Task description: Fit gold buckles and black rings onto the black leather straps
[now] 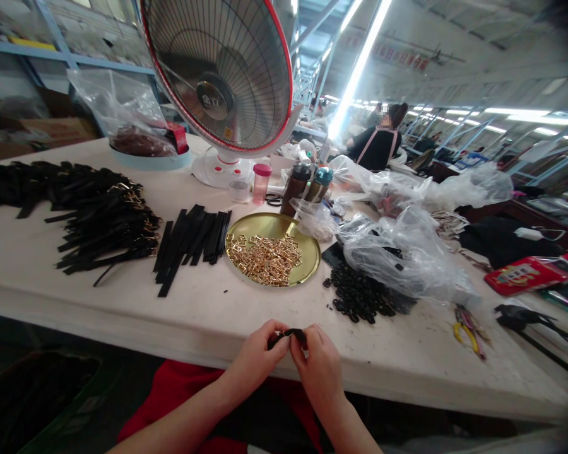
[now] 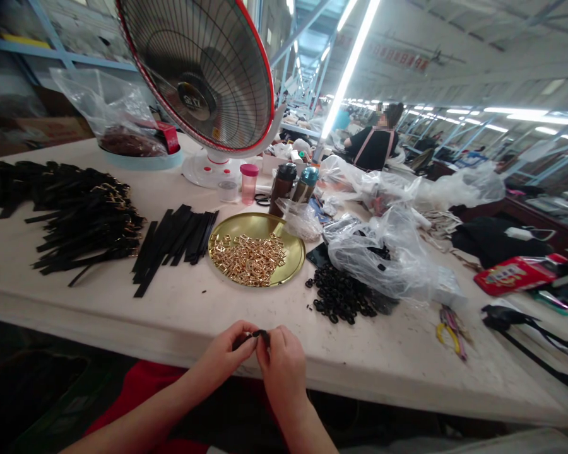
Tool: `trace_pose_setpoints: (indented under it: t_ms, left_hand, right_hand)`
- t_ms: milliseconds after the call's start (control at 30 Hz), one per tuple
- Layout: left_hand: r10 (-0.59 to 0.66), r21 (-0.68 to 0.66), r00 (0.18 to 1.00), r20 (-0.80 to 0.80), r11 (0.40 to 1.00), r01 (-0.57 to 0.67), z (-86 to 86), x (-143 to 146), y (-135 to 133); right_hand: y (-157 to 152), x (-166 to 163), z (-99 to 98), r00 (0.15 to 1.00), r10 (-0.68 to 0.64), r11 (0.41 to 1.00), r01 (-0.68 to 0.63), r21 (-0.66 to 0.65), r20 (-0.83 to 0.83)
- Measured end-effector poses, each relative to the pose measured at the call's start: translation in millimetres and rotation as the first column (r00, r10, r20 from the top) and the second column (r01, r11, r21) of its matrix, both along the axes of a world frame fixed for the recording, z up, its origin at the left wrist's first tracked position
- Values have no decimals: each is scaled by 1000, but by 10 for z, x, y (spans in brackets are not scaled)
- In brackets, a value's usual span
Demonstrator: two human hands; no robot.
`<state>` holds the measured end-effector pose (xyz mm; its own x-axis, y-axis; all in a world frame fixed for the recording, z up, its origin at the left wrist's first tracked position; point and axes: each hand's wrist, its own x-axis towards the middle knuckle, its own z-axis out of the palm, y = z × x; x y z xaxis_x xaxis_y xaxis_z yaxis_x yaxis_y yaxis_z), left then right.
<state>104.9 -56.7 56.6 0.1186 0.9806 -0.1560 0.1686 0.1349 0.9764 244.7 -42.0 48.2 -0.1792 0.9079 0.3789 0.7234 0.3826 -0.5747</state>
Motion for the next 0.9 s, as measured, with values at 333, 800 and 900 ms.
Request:
trace_pose_setpoints:
  t_ms: [333, 800, 900]
  left_hand:
    - [39, 93, 982, -183, 995, -22, 108, -85, -58]
    - [0, -135, 993, 115, 991, 15, -4, -68, 39]
    - [22, -100, 994, 105, 995, -12, -29, -56, 31]
  right_hand:
    - [7, -17, 153, 965, 102, 963, -157, -221, -243]
    - [-6, -20, 86, 979, 162, 985, -167, -33, -128]
    - [-14, -23, 102, 974, 176, 984, -180, -10, -145]
